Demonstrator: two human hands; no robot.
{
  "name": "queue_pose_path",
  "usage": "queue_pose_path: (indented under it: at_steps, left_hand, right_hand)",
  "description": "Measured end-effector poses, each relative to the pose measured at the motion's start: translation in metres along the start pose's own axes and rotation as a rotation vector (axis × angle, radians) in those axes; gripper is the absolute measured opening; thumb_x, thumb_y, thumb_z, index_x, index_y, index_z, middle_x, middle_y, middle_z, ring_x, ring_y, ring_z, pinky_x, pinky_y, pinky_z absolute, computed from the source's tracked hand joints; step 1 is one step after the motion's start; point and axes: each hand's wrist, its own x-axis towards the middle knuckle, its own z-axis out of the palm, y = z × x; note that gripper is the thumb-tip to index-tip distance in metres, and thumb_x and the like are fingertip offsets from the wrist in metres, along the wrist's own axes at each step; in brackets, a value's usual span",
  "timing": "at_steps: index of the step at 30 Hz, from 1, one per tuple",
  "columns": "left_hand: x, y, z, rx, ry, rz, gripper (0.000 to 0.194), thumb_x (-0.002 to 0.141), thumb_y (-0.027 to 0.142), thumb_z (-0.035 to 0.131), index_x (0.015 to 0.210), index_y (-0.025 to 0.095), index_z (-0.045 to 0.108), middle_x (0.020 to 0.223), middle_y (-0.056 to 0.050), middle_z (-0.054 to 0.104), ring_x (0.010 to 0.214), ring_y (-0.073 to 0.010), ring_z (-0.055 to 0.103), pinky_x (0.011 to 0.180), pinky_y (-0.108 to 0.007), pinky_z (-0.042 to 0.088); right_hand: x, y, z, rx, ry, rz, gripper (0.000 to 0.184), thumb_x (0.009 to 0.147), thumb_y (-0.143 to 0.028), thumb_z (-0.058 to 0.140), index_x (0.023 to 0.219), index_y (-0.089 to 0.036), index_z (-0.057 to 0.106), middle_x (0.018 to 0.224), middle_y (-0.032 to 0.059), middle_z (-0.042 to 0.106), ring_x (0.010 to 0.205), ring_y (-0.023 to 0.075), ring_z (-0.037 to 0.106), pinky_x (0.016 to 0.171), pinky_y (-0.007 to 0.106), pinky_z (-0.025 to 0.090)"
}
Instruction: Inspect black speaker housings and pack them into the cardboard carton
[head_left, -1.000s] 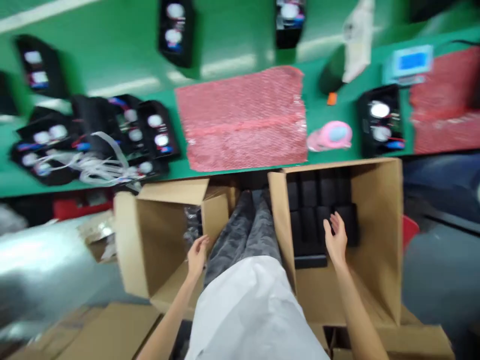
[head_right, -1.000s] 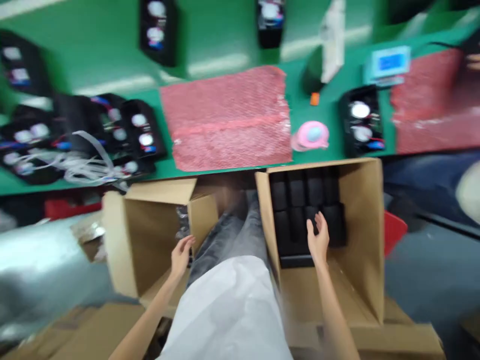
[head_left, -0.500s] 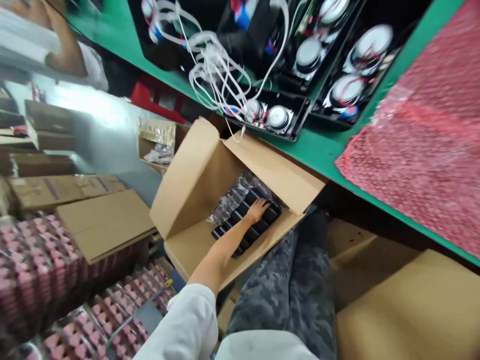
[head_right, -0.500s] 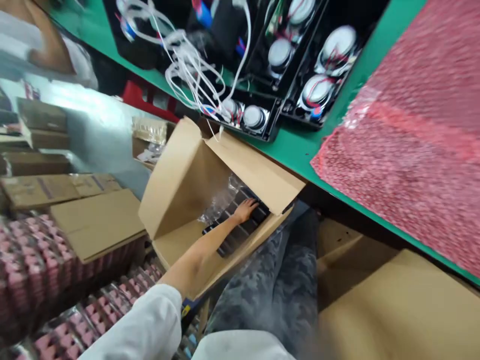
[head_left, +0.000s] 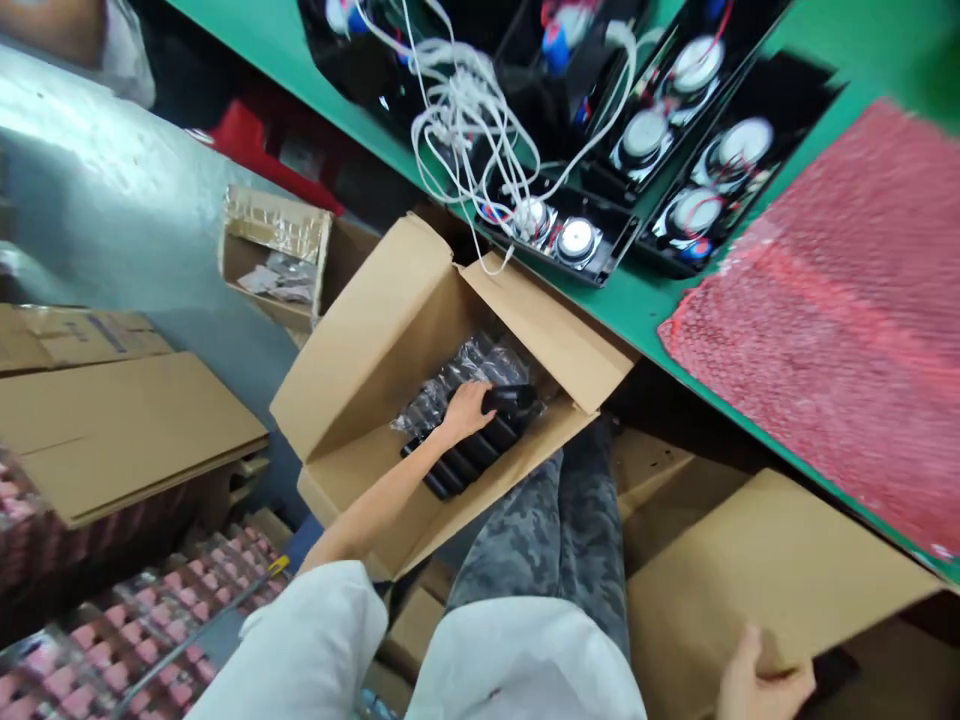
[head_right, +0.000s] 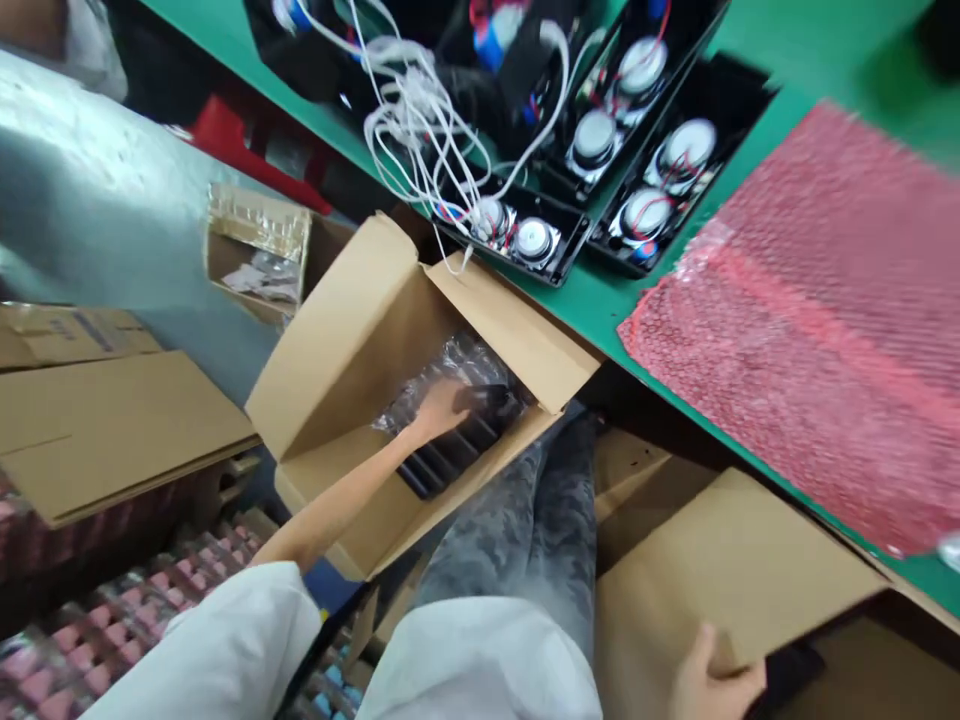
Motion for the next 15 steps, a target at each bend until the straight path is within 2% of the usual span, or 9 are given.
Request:
queue_pose_path:
  at_steps: [2, 4, 6, 7, 8, 9, 11, 13, 15]
  left_hand:
    - [-0.050, 0.036, -0.026, -0.139, 0.134, -0.031, 0.072, 0.081, 0.040, 0.081, 0.144, 0.014, 0.056, 0.150, -0.021, 0.056, 0.149, -0.0424, 0.042, 0.130, -0.063, 0.024]
    - [-0.100, 0.082, -0.038, -0.309, 0.203, -0.032, 0.076, 0.083, 0.049, 0.077, 0.147, 0.017, 0.052, 0.151, -0.018, 0.056, 0.147, -0.0416, 0.044, 0.128, -0.061, 0.030]
    - [-0.146, 0.135, -0.034, -0.495, 0.192, 0.004, 0.075, 0.083, 0.060, 0.076, 0.142, 0.019, 0.054, 0.143, -0.015, 0.063, 0.139, -0.0393, 0.054, 0.121, -0.057, 0.041]
    - [-0.164, 0.163, -0.026, -0.584, 0.164, 0.037, 0.077, 0.080, 0.064, 0.079, 0.138, 0.019, 0.056, 0.138, -0.014, 0.066, 0.134, -0.0385, 0.059, 0.117, -0.055, 0.046]
    - [-0.179, 0.191, -0.017, -0.665, 0.131, 0.076, 0.080, 0.074, 0.066, 0.083, 0.134, 0.020, 0.058, 0.134, -0.014, 0.069, 0.129, -0.0378, 0.062, 0.114, -0.053, 0.049]
    - [-0.190, 0.218, -0.006, -0.738, 0.092, 0.119, 0.082, 0.070, 0.065, 0.088, 0.131, 0.020, 0.059, 0.131, -0.013, 0.070, 0.126, -0.0370, 0.064, 0.111, -0.051, 0.051]
    - [-0.206, 0.268, 0.011, -0.867, 0.007, 0.212, 0.077, 0.073, 0.068, 0.086, 0.128, 0.022, 0.058, 0.127, -0.013, 0.071, 0.122, -0.0347, 0.067, 0.108, -0.049, 0.053]
    - [-0.214, 0.307, 0.021, -0.973, -0.094, 0.312, 0.071, 0.087, 0.080, 0.065, 0.128, 0.022, 0.055, 0.131, -0.013, 0.069, 0.124, -0.0327, 0.066, 0.107, -0.047, 0.053]
    - [-0.218, 0.337, 0.024, -1.030, -0.216, 0.404, 0.073, 0.093, 0.085, 0.048, 0.130, 0.023, 0.053, 0.139, -0.014, 0.066, 0.130, -0.0320, 0.064, 0.108, -0.046, 0.052]
  right_hand:
    - [-0.023, -0.032, -0.007, 0.091, -0.003, -0.181, 0.104, 0.082, -0.070, 0.073, 0.162, -0.012, 0.042, 0.157, 0.0263, 0.049, 0.147, 0.0452, 0.049, 0.128, 0.064, 0.038]
    - [-0.058, -0.072, -0.011, 0.204, -0.138, -0.315, 0.087, 0.091, -0.067, 0.066, 0.157, -0.014, 0.048, 0.156, 0.0233, 0.051, 0.149, 0.0419, 0.048, 0.129, 0.065, 0.034]
    - [-0.098, -0.115, -0.013, 0.322, -0.511, -0.404, 0.074, 0.097, -0.064, 0.060, 0.155, -0.019, 0.050, 0.159, 0.0176, 0.050, 0.150, 0.0384, 0.047, 0.128, 0.066, 0.034]
    - [-0.116, -0.134, -0.015, 0.341, -0.682, -0.475, 0.075, 0.098, -0.061, 0.061, 0.160, -0.023, 0.043, 0.165, 0.0145, 0.044, 0.154, 0.0362, 0.042, 0.130, 0.065, 0.031]
    - [-0.131, -0.152, -0.019, 0.351, -0.803, -0.536, 0.083, 0.097, -0.059, 0.063, 0.166, -0.026, 0.032, 0.170, 0.0125, 0.036, 0.158, 0.0348, 0.036, 0.131, 0.065, 0.028]
    - [-0.142, -0.166, -0.024, 0.351, -0.865, -0.588, 0.093, 0.095, -0.057, 0.067, 0.170, -0.029, 0.020, 0.174, 0.0111, 0.028, 0.161, 0.0339, 0.030, 0.132, 0.064, 0.025]
    - [-0.149, -0.186, -0.040, 0.366, -0.832, -0.644, 0.112, 0.090, -0.056, 0.074, 0.172, -0.031, 0.004, 0.176, 0.0114, 0.019, 0.163, 0.0344, 0.025, 0.133, 0.064, 0.023]
    - [-0.141, -0.194, -0.061, 0.392, -0.685, -0.684, 0.120, 0.082, -0.056, 0.083, 0.172, -0.029, 0.008, 0.175, 0.0129, 0.021, 0.162, 0.0367, 0.026, 0.132, 0.064, 0.026]
    - [-0.130, -0.195, -0.084, 0.445, -0.546, -0.734, 0.119, 0.079, -0.054, 0.086, 0.171, -0.028, 0.015, 0.173, 0.0143, 0.024, 0.159, 0.0376, 0.032, 0.129, 0.061, 0.034]
